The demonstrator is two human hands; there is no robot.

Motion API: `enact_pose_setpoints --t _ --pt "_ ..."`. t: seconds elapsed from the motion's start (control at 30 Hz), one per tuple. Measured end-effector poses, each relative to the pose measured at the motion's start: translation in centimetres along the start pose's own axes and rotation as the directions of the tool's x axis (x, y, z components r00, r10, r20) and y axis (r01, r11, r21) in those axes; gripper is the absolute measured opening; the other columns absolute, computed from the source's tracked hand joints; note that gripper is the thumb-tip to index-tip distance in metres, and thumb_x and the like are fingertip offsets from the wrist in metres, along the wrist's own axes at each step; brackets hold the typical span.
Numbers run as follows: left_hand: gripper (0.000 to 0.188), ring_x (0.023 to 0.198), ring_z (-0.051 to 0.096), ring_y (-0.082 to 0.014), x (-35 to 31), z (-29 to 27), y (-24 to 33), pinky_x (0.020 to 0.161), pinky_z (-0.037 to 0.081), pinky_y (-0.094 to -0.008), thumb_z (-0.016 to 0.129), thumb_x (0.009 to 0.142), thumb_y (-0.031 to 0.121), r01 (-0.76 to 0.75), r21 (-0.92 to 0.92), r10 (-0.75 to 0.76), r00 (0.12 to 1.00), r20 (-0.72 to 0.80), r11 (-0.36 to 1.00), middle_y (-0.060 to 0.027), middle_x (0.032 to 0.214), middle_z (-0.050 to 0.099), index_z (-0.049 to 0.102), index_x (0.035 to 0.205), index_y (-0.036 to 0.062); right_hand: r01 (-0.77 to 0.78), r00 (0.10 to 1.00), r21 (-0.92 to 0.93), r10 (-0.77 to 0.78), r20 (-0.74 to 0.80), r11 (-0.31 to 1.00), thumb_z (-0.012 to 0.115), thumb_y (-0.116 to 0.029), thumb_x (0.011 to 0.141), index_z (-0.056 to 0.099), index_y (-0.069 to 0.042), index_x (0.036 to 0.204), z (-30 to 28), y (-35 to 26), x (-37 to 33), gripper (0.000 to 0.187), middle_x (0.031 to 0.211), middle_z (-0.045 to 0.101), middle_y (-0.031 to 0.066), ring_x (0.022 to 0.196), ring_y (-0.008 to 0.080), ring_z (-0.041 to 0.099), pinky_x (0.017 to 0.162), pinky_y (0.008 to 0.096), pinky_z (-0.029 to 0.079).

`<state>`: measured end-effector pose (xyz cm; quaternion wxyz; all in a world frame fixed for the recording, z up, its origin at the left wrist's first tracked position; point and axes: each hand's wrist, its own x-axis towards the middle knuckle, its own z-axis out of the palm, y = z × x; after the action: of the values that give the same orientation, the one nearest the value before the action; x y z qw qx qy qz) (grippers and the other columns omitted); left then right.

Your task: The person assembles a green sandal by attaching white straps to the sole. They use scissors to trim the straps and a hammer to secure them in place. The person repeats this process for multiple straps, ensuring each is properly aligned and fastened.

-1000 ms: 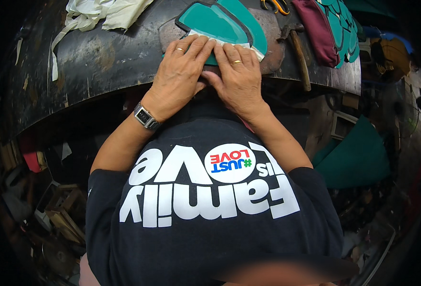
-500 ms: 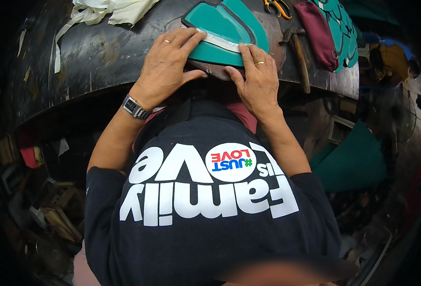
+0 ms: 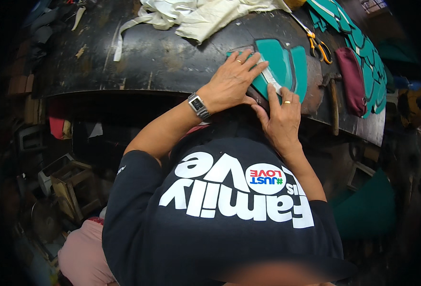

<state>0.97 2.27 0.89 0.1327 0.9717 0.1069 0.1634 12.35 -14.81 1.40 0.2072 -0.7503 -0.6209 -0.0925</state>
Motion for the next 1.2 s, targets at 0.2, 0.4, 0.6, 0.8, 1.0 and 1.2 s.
enact_pose_setpoints --t 0.2,0.4,0.6,0.8,1.0,1.2 --pt "0.11 0.146 0.036 -0.0351 0.8 -0.8 -1.7 0.118 0.026 -0.0597 0.091 0.062 0.04 -0.012 -0.066 0.017 0.996 0.088 0.998 -0.0174 0.155 0.041 0.037 0.154 0.0164 0.05 0.999 0.009 -0.05 -0.002 0.999 0.078 -0.029 0.081 0.063 -0.005 0.129 1.0 0.1 1.4 0.055 0.113 0.057 0.0189 0.102 0.0356 0.055 0.085 0.0446 0.047" --pt "0.068 0.131 0.052 -0.0348 -2.6 -4.1 -5.0 0.111 0.039 -0.0495 0.084 0.078 0.028 0.089 -0.182 -0.117 0.982 -0.15 0.979 -0.0165 0.144 0.054 0.057 0.138 0.0117 0.058 0.998 -0.014 -0.058 0.019 0.998 0.074 -0.026 0.086 0.066 -0.009 0.126 0.5 2.5 3.6 0.044 0.113 0.059 0.0177 0.104 0.0348 0.056 0.084 0.044 0.047" --pt "0.035 0.106 0.065 -0.0349 -8.5 -8.6 -16.7 0.093 0.051 -0.0462 0.076 0.086 0.026 0.603 -0.022 -0.494 0.631 -0.599 0.797 -0.0156 0.115 0.067 0.071 0.116 0.0098 0.061 0.982 -0.047 -0.052 0.183 0.997 0.073 -0.026 0.087 0.069 -0.007 0.113 -1.3 1.9 6.1 0.033 0.099 0.065 0.0151 0.1 0.0336 0.06 0.09 0.0453 0.045" --pt "0.032 0.098 0.068 -0.0346 -13.6 -10.2 -23.2 0.086 0.053 -0.0478 0.074 0.086 0.032 0.893 0.198 -0.701 0.442 -0.559 0.405 -0.0134 0.102 0.07 0.074 0.111 0.0114 0.143 0.963 0.265 -0.196 0.187 0.954 0.075 -0.02 0.086 0.069 -0.005 0.118 -0.5 -2.0 7.9 0.035 0.107 0.066 0.0153 0.105 0.0343 0.06 0.092 0.0427 0.046" --pt "0.024 0.081 0.069 -0.0148 -13.2 -8.9 -19.2 0.071 0.053 -0.0257 0.076 0.091 0.023 0.435 -0.805 -0.884 0.412 -0.219 0.403 -0.0087 0.097 0.075 0.074 0.102 0.0017 0.241 0.925 0.539 -0.36 0.125 0.807 0.076 -0.011 0.085 0.066 -0.005 0.124 0.6 -5.1 8.7 0.041 0.111 0.064 0.0152 0.103 0.035 0.061 0.09 0.0418 0.049" --pt "0.024 0.093 0.064 -0.0152 -9.9 -4.6 -7.1 0.085 0.054 -0.0352 0.062 0.102 0.029 -0.116 -0.874 -0.592 0.776 0.217 -0.473 -0.0028 0.1 0.068 0.065 0.115 0.0091 0.272 0.96 0.68 -0.238 -0.146 0.681 0.074 0.003 0.081 0.062 -0.009 0.134 3.7 -7.3 10.9 0.055 0.119 0.064 0.0161 0.108 0.0324 0.062 0.093 0.0392 0.051"
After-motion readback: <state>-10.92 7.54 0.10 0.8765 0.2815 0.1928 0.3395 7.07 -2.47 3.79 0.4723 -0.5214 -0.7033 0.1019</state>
